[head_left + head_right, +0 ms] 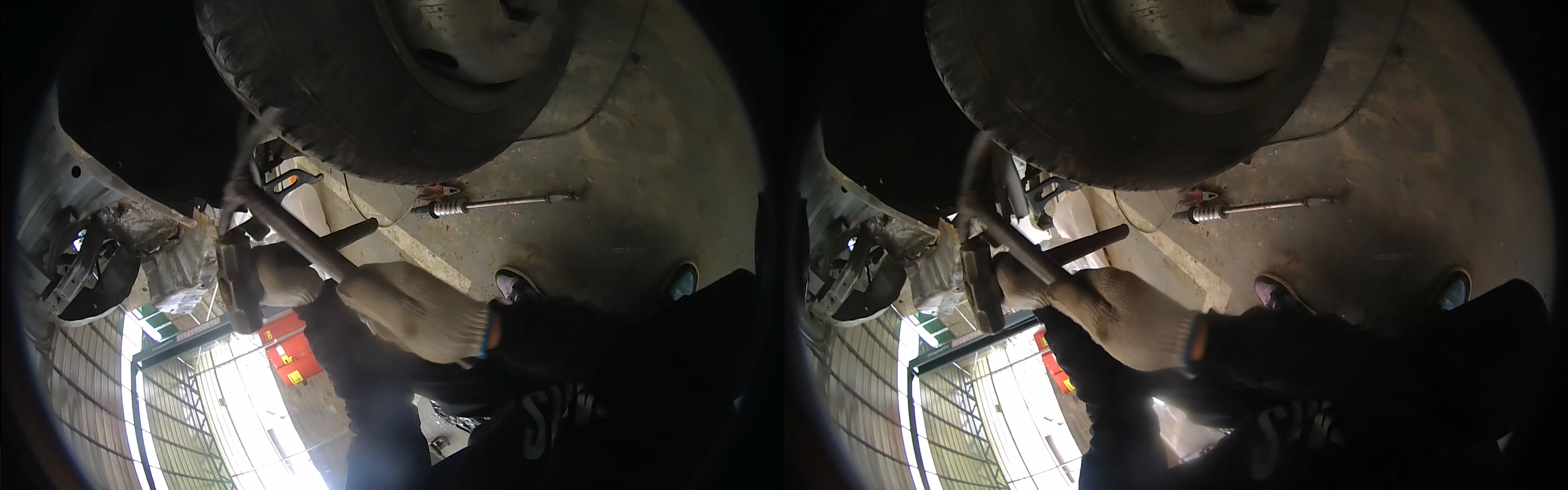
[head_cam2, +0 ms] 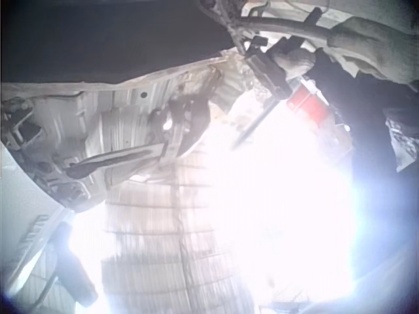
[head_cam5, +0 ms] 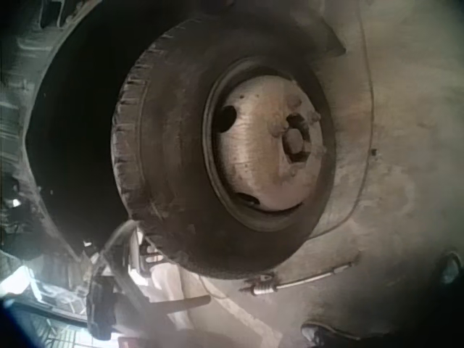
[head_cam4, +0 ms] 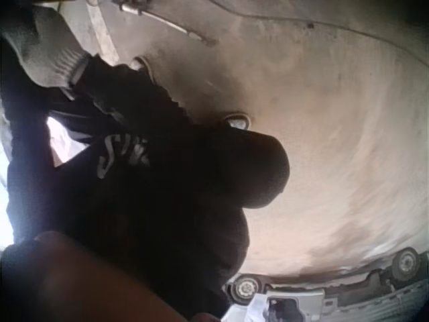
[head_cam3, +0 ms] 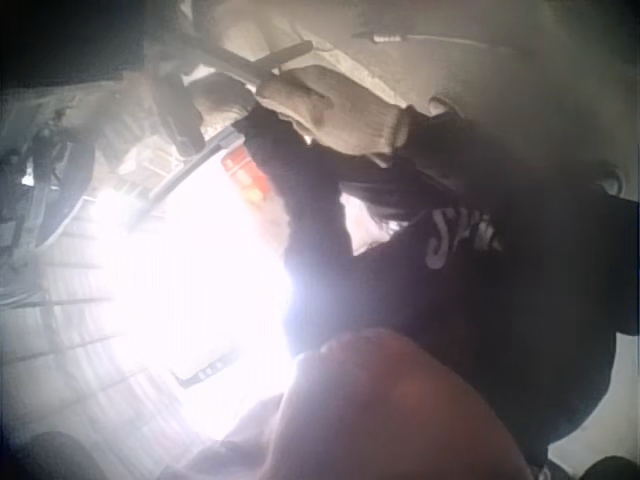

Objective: The person uses a hammer and a metal bar to pry and strike a metal panel near the front wheel well of a vehicle. They repeatedly position the bar and strike it to loosen the panel, then pull the panel away from the vehicle body.

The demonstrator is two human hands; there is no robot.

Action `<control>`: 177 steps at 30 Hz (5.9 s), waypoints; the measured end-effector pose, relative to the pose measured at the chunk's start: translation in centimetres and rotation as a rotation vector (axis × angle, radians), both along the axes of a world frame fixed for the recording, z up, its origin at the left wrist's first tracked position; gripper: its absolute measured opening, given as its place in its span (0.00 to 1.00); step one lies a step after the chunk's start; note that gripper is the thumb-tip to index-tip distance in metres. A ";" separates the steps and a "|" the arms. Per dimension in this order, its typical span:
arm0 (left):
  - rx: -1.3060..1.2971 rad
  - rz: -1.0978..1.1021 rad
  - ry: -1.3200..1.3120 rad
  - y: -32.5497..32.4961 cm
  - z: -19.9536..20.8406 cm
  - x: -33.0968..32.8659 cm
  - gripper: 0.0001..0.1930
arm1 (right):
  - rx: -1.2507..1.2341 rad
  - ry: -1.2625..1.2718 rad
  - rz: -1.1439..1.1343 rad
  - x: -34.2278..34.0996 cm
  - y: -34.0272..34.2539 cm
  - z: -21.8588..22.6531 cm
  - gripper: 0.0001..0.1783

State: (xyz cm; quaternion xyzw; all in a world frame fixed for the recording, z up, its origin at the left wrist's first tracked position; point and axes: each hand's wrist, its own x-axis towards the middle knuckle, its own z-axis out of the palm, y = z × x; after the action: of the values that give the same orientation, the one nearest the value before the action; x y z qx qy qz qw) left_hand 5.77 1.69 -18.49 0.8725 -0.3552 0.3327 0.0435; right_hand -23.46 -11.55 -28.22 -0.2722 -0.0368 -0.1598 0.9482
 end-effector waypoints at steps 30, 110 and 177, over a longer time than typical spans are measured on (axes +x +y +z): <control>0.622 0.519 0.802 0.6 4.3 0.2 0.15 | 0.075 -0.093 -0.856 1.8 -1.4 -1.7 0.13; -0.755 -0.347 0.383 -3.7 -3.2 -8.2 0.15 | -0.435 -0.192 -0.741 2.3 0.1 -1.7 0.05; -0.784 -0.887 2.105 -14.1 -1.4 -10.2 0.05 | -0.942 0.082 -0.797 2.3 -2.6 -1.4 0.14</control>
State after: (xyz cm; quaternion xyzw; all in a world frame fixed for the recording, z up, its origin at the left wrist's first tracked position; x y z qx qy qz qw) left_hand -4.43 -12.37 -19.91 0.4461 -0.2895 -0.4997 0.6837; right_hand -21.11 -14.12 -29.66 -0.6605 0.0377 -0.4576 0.5941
